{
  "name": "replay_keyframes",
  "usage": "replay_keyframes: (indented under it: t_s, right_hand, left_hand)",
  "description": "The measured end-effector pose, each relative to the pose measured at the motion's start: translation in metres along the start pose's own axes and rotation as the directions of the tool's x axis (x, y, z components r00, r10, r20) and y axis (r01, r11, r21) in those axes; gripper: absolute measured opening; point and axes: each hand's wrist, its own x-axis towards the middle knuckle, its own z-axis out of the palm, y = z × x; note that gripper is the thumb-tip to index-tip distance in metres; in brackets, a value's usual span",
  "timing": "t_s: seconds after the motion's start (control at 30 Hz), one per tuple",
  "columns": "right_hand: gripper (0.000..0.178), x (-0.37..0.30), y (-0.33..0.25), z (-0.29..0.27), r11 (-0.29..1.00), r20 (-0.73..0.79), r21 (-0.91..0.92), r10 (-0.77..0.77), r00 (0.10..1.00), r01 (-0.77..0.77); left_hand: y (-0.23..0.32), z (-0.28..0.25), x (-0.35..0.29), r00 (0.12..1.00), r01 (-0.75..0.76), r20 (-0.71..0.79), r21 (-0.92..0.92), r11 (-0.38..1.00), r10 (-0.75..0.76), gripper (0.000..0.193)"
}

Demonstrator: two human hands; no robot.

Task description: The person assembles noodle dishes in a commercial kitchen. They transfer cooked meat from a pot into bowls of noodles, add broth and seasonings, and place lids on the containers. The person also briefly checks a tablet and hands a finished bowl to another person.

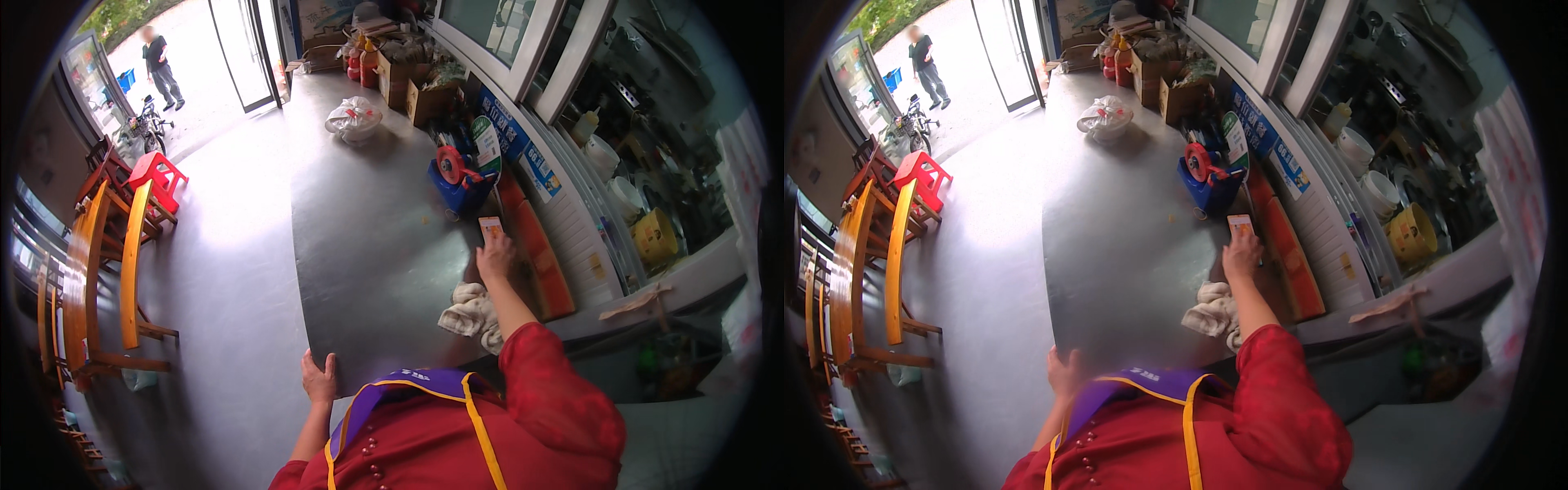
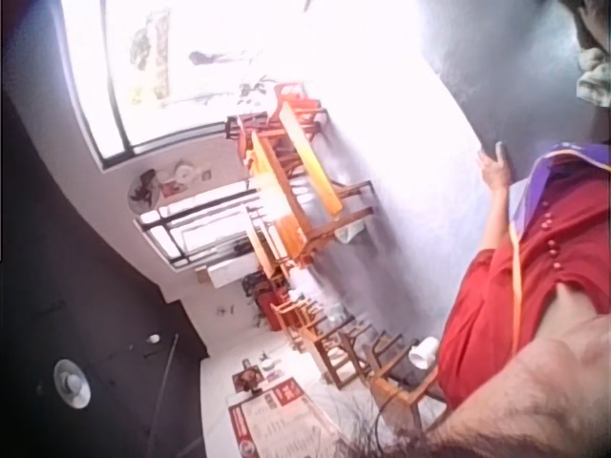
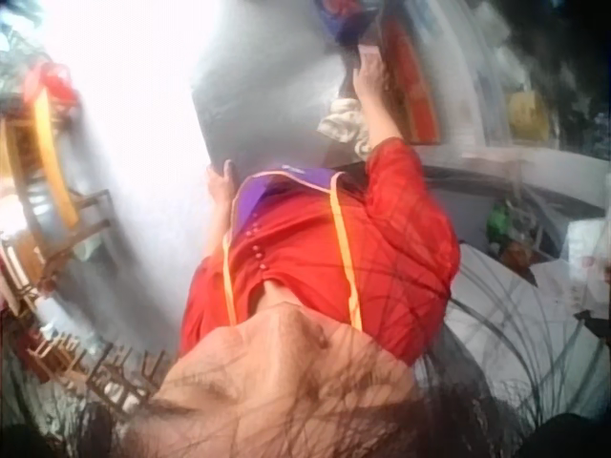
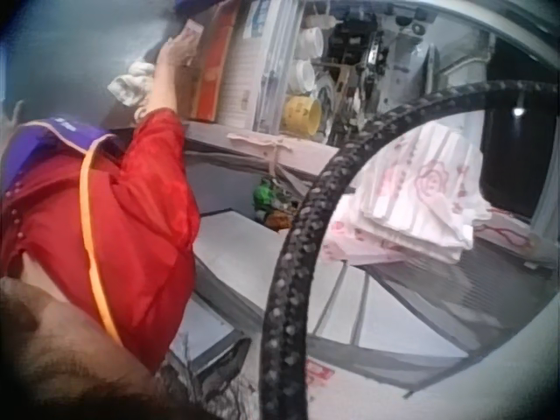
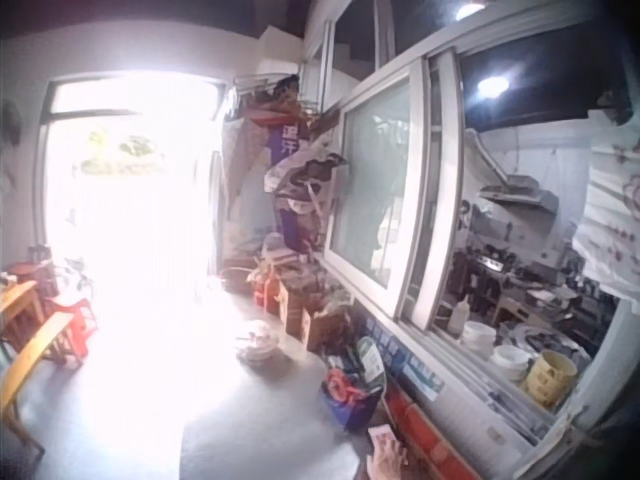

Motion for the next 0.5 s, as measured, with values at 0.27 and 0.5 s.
replay_keyframes:
  t_s: [0.27,0.5]
  right_hand:
    - [0.018,0.074,-0.089,0.082,0.920,-0.051,0.292,-0.257,0.965,0.261]
    - [0.011,0.082,-0.103,0.099,0.935,0.113,0.160,-0.336,0.935,0.317]
  left_hand:
    - [-0.009,0.000,0.003,0.996,0.043,0.075,0.075,0.996,-0.049,0.066]
    - [-0.003,-0.008,0.001,0.995,0.090,0.039,0.133,0.987,-0.096,0.068]
